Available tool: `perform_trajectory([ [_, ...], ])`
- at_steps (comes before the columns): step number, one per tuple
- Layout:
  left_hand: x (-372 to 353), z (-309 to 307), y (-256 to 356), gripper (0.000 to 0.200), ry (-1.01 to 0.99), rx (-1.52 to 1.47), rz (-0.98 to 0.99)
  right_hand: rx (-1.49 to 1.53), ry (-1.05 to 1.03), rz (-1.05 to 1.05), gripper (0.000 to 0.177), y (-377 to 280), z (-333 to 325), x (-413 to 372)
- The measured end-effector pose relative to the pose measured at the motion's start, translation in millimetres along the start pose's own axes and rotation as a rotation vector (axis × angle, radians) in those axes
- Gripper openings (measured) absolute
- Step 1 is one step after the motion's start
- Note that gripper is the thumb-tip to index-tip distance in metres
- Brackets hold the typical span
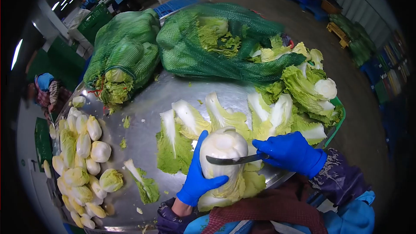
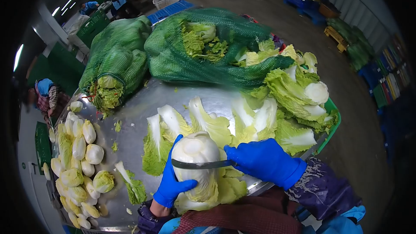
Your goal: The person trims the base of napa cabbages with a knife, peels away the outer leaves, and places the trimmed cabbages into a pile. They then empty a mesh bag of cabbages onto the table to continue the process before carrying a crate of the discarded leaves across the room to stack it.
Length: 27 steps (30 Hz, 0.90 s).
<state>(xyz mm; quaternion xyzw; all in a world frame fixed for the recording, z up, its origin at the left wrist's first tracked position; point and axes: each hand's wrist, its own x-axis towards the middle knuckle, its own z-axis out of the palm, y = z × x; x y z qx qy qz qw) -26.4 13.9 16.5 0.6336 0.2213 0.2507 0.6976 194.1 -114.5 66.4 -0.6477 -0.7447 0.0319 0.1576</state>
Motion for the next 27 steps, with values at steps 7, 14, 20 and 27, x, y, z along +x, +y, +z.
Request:
perform_trajectory([
  [7, -17.5, 7.6, -3.5, 0.106, -0.136, -0.073, -0.180, 0.028, -0.091, 0.023, 0.029, 13.9, 12.3, -29.2],
  [14, -17.6, 11.1, 1.6, 0.106, -0.178, -0.155, -0.297, -0.115, -0.115, -0.041, 0.029, -1.1, 5.0, -28.4],
  [20, -20.2, 13.9, 2.5, 0.105, -0.229, -0.210, -0.315, -0.147, -0.110, -0.036, 0.028, -2.0, 1.2, -31.9],
  [27, -19.4, 10.7, -5.1, 0.104, -0.276, -0.204, -0.379, -0.207, -0.207, -0.016, 0.023, -6.0, 0.9, -23.6],
])
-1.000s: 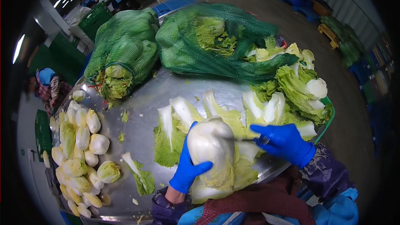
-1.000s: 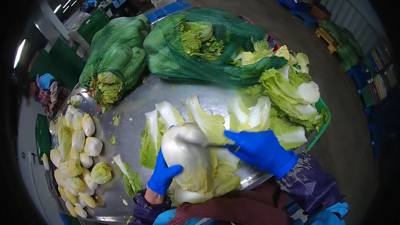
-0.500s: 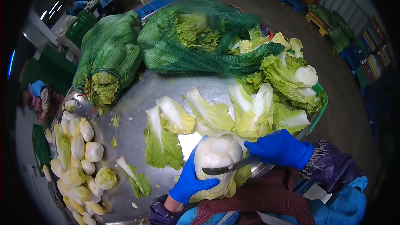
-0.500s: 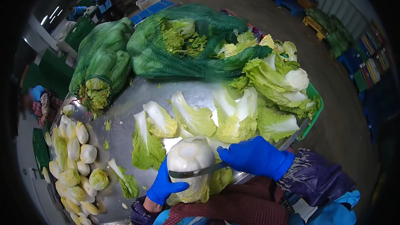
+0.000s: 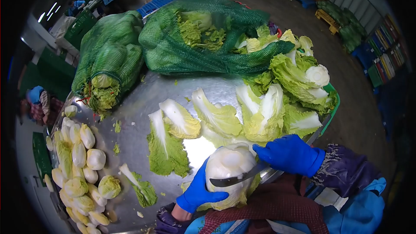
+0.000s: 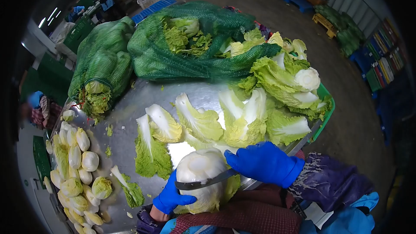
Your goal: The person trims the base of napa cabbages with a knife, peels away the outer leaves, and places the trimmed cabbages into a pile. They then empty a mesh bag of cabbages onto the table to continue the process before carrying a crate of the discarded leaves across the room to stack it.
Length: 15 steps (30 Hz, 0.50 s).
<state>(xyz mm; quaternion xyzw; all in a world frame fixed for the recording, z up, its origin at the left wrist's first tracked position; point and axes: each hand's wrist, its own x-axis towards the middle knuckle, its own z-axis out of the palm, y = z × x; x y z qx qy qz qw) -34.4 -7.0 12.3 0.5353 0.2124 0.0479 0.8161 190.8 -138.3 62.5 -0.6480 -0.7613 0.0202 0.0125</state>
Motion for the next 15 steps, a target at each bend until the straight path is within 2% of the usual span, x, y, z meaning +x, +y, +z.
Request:
perform_trajectory([
  [3, -0.2, 5.7, 1.8, 0.104, -0.038, 0.052, 0.010, -0.024, 0.041, -0.028, 0.021, -3.4, 8.1, 1.4],
  [6, 2.6, 5.7, -0.5, 0.104, -0.031, 0.073, -0.010, -0.112, -0.022, 0.008, 0.021, 0.0, 10.9, 3.6],
  [8, 1.7, 5.3, -10.5, 0.104, 0.005, 0.144, 0.012, -0.022, 0.158, 0.035, 0.019, 12.2, 38.4, -4.1],
  [9, 1.2, 5.6, -10.5, 0.104, 0.005, 0.145, 0.012, -0.022, 0.159, 0.036, 0.019, 23.1, 49.9, -10.6],
  [11, 3.0, 5.9, -8.9, 0.105, -0.003, 0.138, 0.093, 0.126, 0.017, 0.254, 0.021, 46.8, 64.1, -22.5],
  [15, 2.2, -1.2, -9.8, 0.105, 0.036, 0.171, 0.056, 0.252, -0.042, 0.374, 0.026, 35.6, 29.6, -14.5],
])
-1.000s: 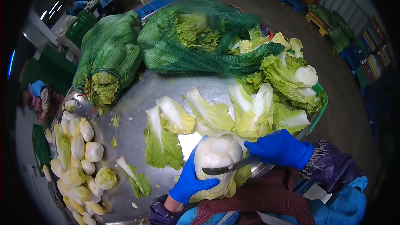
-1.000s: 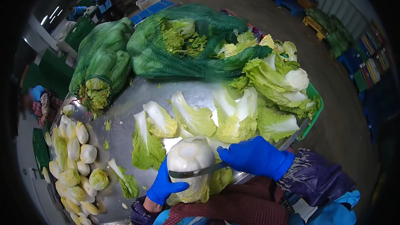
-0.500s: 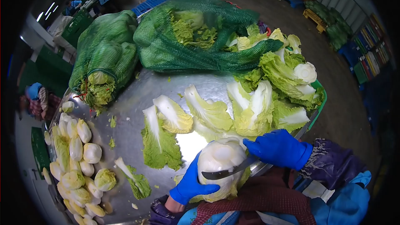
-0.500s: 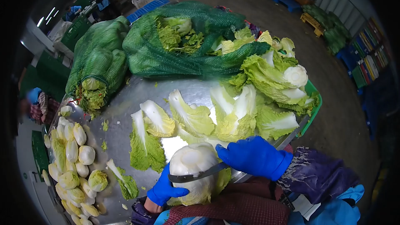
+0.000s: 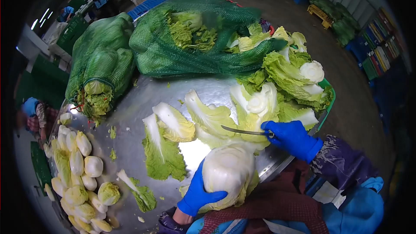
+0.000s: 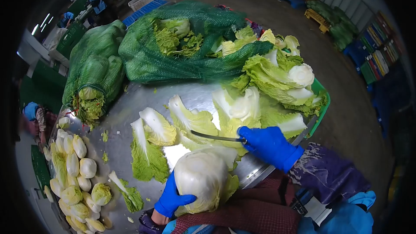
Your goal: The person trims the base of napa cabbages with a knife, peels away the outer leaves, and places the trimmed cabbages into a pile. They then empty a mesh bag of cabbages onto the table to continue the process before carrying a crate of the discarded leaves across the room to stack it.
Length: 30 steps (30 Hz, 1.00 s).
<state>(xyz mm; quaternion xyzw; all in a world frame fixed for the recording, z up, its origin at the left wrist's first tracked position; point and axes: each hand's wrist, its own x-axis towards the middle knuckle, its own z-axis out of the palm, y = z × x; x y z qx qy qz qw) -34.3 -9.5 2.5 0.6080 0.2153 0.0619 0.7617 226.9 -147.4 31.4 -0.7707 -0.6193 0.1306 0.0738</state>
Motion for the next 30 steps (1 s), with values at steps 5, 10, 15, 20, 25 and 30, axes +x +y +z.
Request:
perform_trajectory([
  [5, 3.6, -2.8, -3.8, 0.104, 0.161, 0.008, 0.068, 0.720, 0.130, -0.024, 0.059, -60.9, -4.8, 1.4],
  [10, -0.7, -4.4, 7.5, 0.098, 0.277, -0.124, 0.081, 0.977, 0.210, 0.167, 0.048, -18.9, 30.5, 17.2],
  [15, -2.6, -3.7, 17.0, 0.090, 0.427, -0.586, 0.072, 0.457, 0.217, 0.157, 0.060, -20.4, -18.7, 20.7],
  [20, 5.4, 3.6, 18.8, 0.089, 0.321, -0.471, 0.074, 0.805, -0.018, -0.013, 0.077, -71.3, -44.1, 37.5],
  [25, 4.2, 10.5, 17.4, 0.093, 0.371, -0.455, 0.081, 0.806, -0.009, -0.129, 0.093, -74.0, -22.1, 36.4],
  [30, 11.9, 9.8, 5.4, 0.103, 0.394, -0.126, 0.189, 0.706, 0.115, -0.207, 0.090, -77.2, -10.3, 33.8],
])
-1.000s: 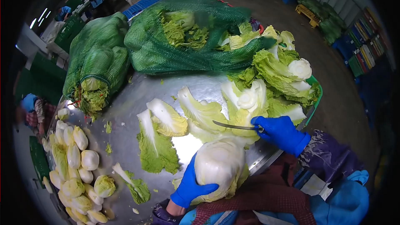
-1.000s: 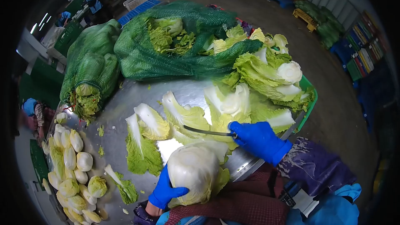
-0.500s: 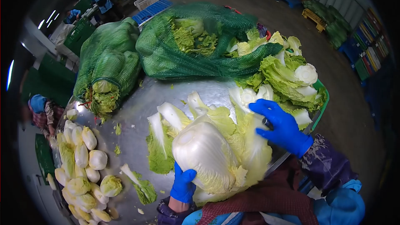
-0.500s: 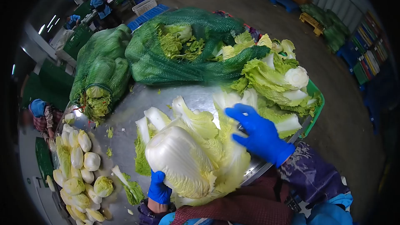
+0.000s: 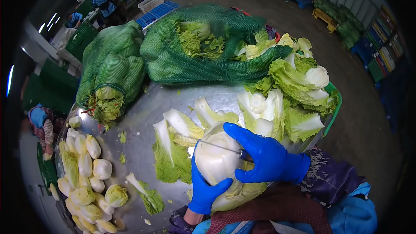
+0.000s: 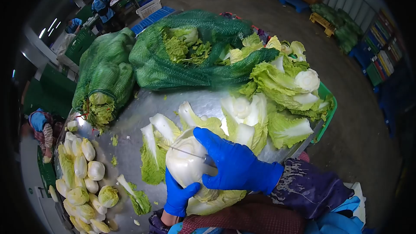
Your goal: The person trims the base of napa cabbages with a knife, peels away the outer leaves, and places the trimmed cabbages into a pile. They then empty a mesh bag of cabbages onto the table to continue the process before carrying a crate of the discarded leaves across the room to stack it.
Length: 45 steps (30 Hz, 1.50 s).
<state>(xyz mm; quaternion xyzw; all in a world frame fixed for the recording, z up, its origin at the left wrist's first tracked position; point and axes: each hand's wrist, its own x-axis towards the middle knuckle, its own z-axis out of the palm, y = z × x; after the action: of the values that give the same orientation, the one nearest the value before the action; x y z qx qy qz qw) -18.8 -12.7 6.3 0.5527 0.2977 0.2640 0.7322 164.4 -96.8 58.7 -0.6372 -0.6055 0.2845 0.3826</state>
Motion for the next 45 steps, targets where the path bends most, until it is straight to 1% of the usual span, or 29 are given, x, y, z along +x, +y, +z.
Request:
perform_trajectory([
  [1, -0.5, 1.3, -0.8, 0.105, 0.005, 0.071, 0.052, 0.001, -0.002, 0.002, 0.090, 0.8, -0.1, -0.7],
  [3, -1.0, 4.5, 1.2, 0.107, 0.003, 0.119, 0.070, 0.011, -0.016, -0.052, 0.089, 2.5, -0.7, -1.5],
  [7, -2.0, 8.1, 0.7, 0.109, 0.022, 0.209, 0.103, -0.028, -0.018, -0.045, 0.088, 2.5, 2.0, -3.3],
  [9, -0.6, 12.4, 4.6, 0.108, 0.018, 0.238, 0.136, 0.062, 0.020, 0.035, 0.082, -1.3, 2.9, -3.6],
  [10, -0.3, 13.4, 5.9, 0.108, 0.015, 0.270, 0.166, 0.062, 0.018, 0.036, 0.082, -0.5, 2.6, -3.0],
  [12, -0.5, 10.4, 2.2, 0.106, 0.027, 0.251, 0.168, 0.371, 0.033, 0.315, 0.066, 3.1, 3.1, -0.9],
  [13, -0.7, 7.9, -0.5, 0.104, 0.038, 0.232, 0.171, 0.372, 0.030, 0.315, 0.066, 11.7, 3.8, 0.6],
  [14, -1.5, 1.8, -5.0, 0.104, 0.040, 0.233, 0.172, 0.509, 0.100, 0.244, 0.059, 25.8, 3.7, 1.9],
  [15, -3.0, -7.4, -10.4, 0.102, 0.046, 0.109, 0.057, 0.644, 0.169, 0.171, 0.053, 35.2, -0.5, 2.7],
  [16, -5.6, -15.2, -12.9, 0.100, 0.051, -0.017, -0.057, 0.802, 0.166, 0.216, 0.049, 37.2, -11.1, 3.2],
  [17, -8.8, -19.6, -10.8, 0.096, 0.088, -0.121, -0.103, 0.750, 0.244, 0.268, 0.048, 45.6, -18.2, 1.4],
  [18, -13.2, -23.7, -7.6, 0.096, 0.091, -0.121, -0.099, 0.698, 0.220, 0.327, 0.053, 67.6, -29.3, -3.3],
  [20, -20.3, -31.5, -1.2, 0.093, 0.122, -0.569, -0.264, 0.298, 0.210, 0.567, 0.051, 91.3, -42.4, -10.1],
  [21, -21.2, -36.4, -0.3, 0.092, 0.121, -0.701, -0.294, 0.298, 0.200, 0.564, 0.051, 85.7, -40.8, -8.6],
  [23, -16.2, -32.9, 6.2, 0.092, 0.122, -0.715, -0.306, -0.252, 0.346, 0.171, 0.052, 55.7, -37.1, -3.4],
  [24, -12.4, -30.9, 9.6, 0.092, 0.112, -0.726, -0.327, -0.132, 0.295, 0.098, 0.056, 32.0, -37.5, 3.8],
  [26, -6.0, -28.2, 10.1, 0.092, 0.057, -0.646, -0.357, 0.209, 0.049, 0.126, 0.062, 4.1, -30.8, 10.9],
  [28, 0.9, -19.4, 9.7, 0.092, -0.100, -0.389, -0.203, 0.203, -0.058, 0.187, 0.069, -12.3, -20.5, 17.5],
  [30, 0.9, -17.0, 10.5, 0.091, -0.106, -0.366, -0.199, 0.156, -0.045, 0.144, 0.072, -10.4, -17.8, 18.1],
  [32, -2.1, -19.2, 8.0, 0.091, -0.064, -0.427, -0.230, 0.319, -0.054, 0.295, 0.066, -5.9, -20.1, 16.1],
  [33, -3.7, -22.2, 5.0, 0.091, -0.058, -0.429, -0.229, 0.319, -0.060, 0.295, 0.066, 1.7, -17.8, 14.5],
  [35, -5.8, -31.0, -5.5, 0.088, 0.013, -0.530, -0.303, 0.808, 0.212, 0.206, 0.053, 22.0, -15.2, 7.1],
  [36, -6.8, -35.8, -9.5, 0.088, 0.017, -0.534, -0.302, 0.904, 0.234, 0.280, 0.051, 28.6, -28.5, 3.6],
  [38, -7.2, -48.1, -18.7, 0.082, 0.102, -0.970, -0.346, 0.900, 0.367, 0.373, 0.057, 50.9, -41.1, -6.8],
  [39, -4.5, -56.0, -29.7, 0.078, 0.074, -1.079, -0.303, 0.899, 0.364, 0.371, 0.057, 67.0, -44.9, -11.3],
  [41, 0.2, -57.6, -32.5, 0.077, 0.103, -1.110, -0.264, 0.656, 0.359, 0.539, 0.056, 92.4, -46.2, -16.1],
  [42, 2.0, -57.5, -32.4, 0.077, 0.127, -1.138, -0.225, 0.658, 0.352, 0.536, 0.056, 87.9, -45.3, -12.6],
  [44, 2.6, -57.3, -31.8, 0.077, 0.093, -1.096, -0.217, -0.501, 0.419, 0.118, 0.052, 63.9, -42.1, -3.5],
  [45, 4.6, -56.2, -31.3, 0.077, 0.050, -1.056, -0.213, -0.403, 0.391, 0.052, 0.053, 46.8, -40.2, 0.9],
])
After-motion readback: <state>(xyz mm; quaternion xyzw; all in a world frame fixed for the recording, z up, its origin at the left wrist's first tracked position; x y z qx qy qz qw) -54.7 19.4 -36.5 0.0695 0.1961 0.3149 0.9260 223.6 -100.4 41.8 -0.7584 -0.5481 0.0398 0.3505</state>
